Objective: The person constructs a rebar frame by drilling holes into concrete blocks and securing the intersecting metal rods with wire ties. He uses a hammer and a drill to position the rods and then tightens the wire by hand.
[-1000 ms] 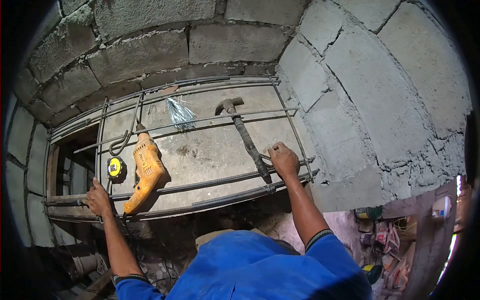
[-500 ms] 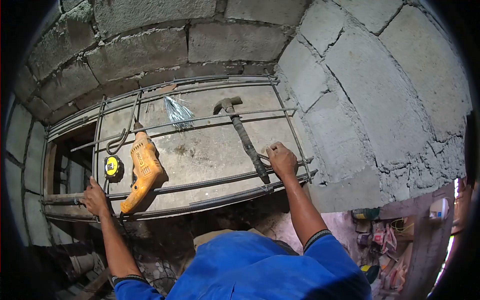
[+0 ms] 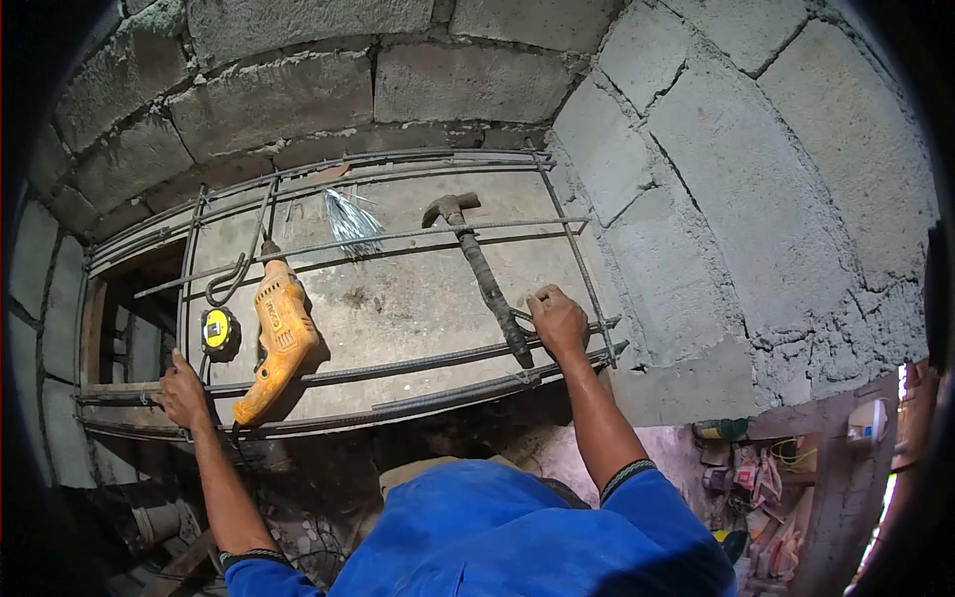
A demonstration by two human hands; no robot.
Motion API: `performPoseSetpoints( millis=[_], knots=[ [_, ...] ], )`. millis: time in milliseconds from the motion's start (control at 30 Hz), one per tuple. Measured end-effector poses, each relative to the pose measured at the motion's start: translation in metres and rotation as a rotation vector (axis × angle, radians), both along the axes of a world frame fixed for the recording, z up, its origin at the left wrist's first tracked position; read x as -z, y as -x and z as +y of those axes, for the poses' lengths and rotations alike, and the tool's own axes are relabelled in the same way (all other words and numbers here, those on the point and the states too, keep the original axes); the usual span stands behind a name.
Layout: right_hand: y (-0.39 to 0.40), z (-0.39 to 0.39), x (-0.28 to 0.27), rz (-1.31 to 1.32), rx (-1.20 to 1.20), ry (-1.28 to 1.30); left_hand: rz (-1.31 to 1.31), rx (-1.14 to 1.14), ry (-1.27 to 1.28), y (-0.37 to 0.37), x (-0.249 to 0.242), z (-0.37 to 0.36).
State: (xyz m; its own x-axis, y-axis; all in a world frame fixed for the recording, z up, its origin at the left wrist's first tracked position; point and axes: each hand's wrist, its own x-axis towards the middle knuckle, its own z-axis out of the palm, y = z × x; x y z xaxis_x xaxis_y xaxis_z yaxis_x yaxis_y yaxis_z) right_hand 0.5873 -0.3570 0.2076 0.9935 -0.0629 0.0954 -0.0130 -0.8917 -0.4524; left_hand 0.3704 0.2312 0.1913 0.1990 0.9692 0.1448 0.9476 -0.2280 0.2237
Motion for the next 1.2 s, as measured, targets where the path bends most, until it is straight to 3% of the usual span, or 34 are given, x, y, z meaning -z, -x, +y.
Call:
performPoseSetpoints(
  millis=[1200],
  knots=[
    [0.002,0.004,-0.005,-0.001,0.006,0.006,0.028,0.046,-0.021,0.0,-0.006,-0.005]
  ],
)
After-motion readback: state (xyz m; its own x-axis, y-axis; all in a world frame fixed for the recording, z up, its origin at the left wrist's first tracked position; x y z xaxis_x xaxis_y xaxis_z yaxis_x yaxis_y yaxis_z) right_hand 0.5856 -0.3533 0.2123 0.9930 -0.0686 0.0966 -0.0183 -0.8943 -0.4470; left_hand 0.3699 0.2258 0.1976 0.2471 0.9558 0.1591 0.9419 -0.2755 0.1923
